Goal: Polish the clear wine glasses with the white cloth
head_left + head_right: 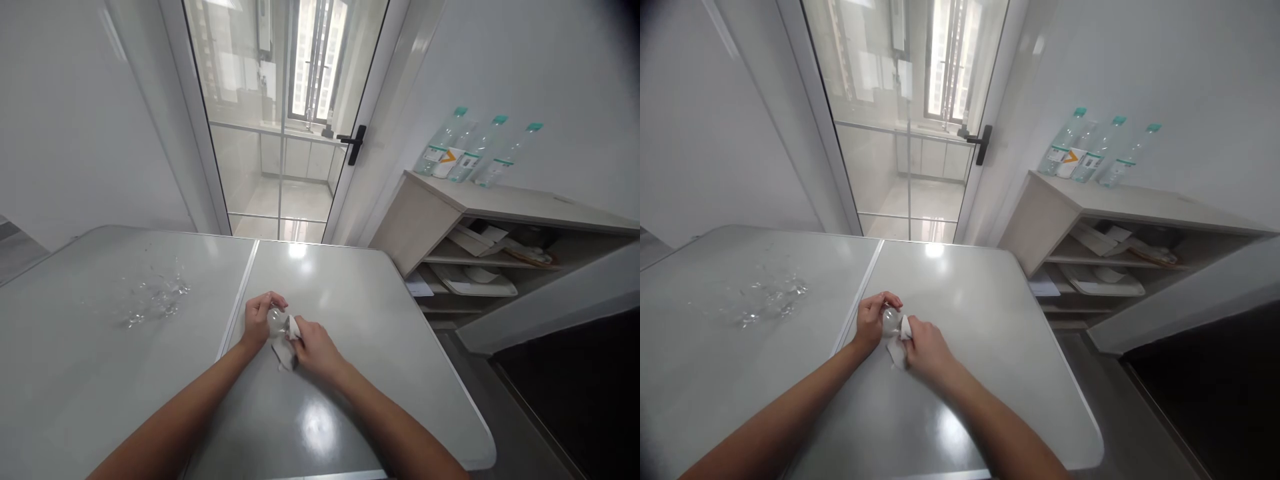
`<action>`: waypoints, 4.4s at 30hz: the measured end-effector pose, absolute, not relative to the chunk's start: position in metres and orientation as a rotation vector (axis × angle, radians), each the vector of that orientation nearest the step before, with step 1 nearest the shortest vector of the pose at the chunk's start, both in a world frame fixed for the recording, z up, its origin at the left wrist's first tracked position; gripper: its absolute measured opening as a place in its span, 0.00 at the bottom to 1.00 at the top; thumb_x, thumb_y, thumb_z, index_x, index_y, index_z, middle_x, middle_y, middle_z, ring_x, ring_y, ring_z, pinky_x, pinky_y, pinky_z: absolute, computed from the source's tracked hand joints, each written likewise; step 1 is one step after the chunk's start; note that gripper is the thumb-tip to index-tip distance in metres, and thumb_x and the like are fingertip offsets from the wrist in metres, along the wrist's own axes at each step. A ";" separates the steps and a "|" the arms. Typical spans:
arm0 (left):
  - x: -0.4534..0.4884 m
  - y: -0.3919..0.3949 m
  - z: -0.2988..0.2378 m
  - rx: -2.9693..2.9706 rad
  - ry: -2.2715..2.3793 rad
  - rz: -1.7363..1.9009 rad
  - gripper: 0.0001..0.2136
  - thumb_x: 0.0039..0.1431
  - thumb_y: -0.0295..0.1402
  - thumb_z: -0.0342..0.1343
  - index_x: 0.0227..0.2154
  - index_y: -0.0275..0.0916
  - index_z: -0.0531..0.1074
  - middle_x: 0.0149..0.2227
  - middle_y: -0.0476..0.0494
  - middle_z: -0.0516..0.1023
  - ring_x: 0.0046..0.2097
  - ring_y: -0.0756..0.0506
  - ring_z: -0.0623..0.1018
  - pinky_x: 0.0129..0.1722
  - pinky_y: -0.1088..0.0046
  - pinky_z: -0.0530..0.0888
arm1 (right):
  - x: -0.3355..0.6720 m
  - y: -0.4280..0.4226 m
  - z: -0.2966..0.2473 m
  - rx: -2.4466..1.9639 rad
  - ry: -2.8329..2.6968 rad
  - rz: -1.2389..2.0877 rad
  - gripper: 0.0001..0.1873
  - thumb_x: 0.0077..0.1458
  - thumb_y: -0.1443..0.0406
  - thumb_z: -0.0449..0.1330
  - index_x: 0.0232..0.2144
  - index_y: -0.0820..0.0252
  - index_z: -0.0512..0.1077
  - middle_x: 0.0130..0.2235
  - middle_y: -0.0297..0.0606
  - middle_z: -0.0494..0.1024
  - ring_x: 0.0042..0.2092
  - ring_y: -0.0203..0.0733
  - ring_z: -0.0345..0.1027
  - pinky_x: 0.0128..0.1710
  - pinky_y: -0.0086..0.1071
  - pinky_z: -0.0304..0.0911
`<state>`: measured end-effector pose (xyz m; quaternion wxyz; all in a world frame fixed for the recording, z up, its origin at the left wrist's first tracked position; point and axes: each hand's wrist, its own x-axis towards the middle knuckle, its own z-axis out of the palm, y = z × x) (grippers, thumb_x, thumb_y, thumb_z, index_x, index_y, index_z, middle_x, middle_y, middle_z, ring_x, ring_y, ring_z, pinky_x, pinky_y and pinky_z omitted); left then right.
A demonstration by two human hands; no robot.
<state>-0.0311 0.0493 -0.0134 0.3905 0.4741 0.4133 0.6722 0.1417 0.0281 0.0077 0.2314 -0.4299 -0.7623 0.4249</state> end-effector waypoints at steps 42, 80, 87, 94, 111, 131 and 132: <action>-0.045 0.068 -0.021 0.618 0.963 1.710 0.16 0.59 0.41 0.55 0.22 0.36 0.75 0.26 0.43 0.77 0.31 0.45 0.78 0.30 0.71 0.73 | 0.144 0.034 0.006 -0.811 -1.339 1.855 0.21 0.48 0.52 0.74 0.37 0.63 0.82 0.30 0.37 0.77 0.26 0.38 0.70 0.26 0.33 0.71; -0.042 0.062 -0.006 0.850 0.744 1.353 0.12 0.61 0.42 0.59 0.42 0.41 0.73 0.47 0.40 0.74 0.45 0.41 0.77 0.27 0.72 0.78 | 0.176 0.052 0.018 -0.839 -1.834 1.069 0.12 0.52 0.69 0.58 0.36 0.57 0.80 0.32 0.36 0.79 0.33 0.40 0.69 0.36 0.33 0.63; -0.045 0.063 -0.009 0.911 0.907 1.400 0.15 0.61 0.45 0.59 0.31 0.36 0.75 0.30 0.43 0.76 0.30 0.46 0.77 0.21 0.77 0.68 | 0.174 0.048 0.018 -0.716 -2.128 1.099 0.15 0.54 0.70 0.56 0.38 0.55 0.81 0.36 0.38 0.82 0.36 0.42 0.72 0.41 0.33 0.64; -0.047 0.062 -0.008 0.834 0.887 1.678 0.11 0.61 0.41 0.58 0.33 0.37 0.75 0.34 0.44 0.77 0.34 0.47 0.78 0.23 0.77 0.70 | 0.140 0.037 0.004 -0.879 -1.188 1.717 0.21 0.53 0.47 0.68 0.33 0.58 0.74 0.24 0.30 0.70 0.23 0.34 0.57 0.23 0.28 0.55; -0.041 0.061 -0.009 0.871 0.948 1.475 0.15 0.60 0.44 0.61 0.29 0.36 0.75 0.31 0.43 0.77 0.30 0.46 0.79 0.18 0.78 0.67 | 0.179 0.055 0.009 -0.596 -2.198 0.920 0.17 0.53 0.73 0.56 0.39 0.55 0.81 0.33 0.36 0.78 0.33 0.39 0.67 0.36 0.30 0.60; -0.043 0.063 -0.014 0.878 0.978 1.426 0.14 0.60 0.44 0.59 0.34 0.36 0.78 0.40 0.38 0.81 0.36 0.40 0.83 0.26 0.71 0.75 | 0.186 0.064 0.000 -0.428 -2.395 0.465 0.21 0.52 0.77 0.54 0.40 0.52 0.80 0.32 0.35 0.78 0.29 0.35 0.62 0.31 0.29 0.53; -0.043 0.063 -0.013 0.878 0.999 1.423 0.15 0.60 0.44 0.60 0.32 0.36 0.77 0.37 0.39 0.81 0.34 0.42 0.82 0.24 0.73 0.73 | 0.186 0.063 0.000 -0.426 -2.412 0.445 0.21 0.53 0.77 0.54 0.41 0.52 0.80 0.33 0.35 0.78 0.29 0.35 0.61 0.31 0.29 0.53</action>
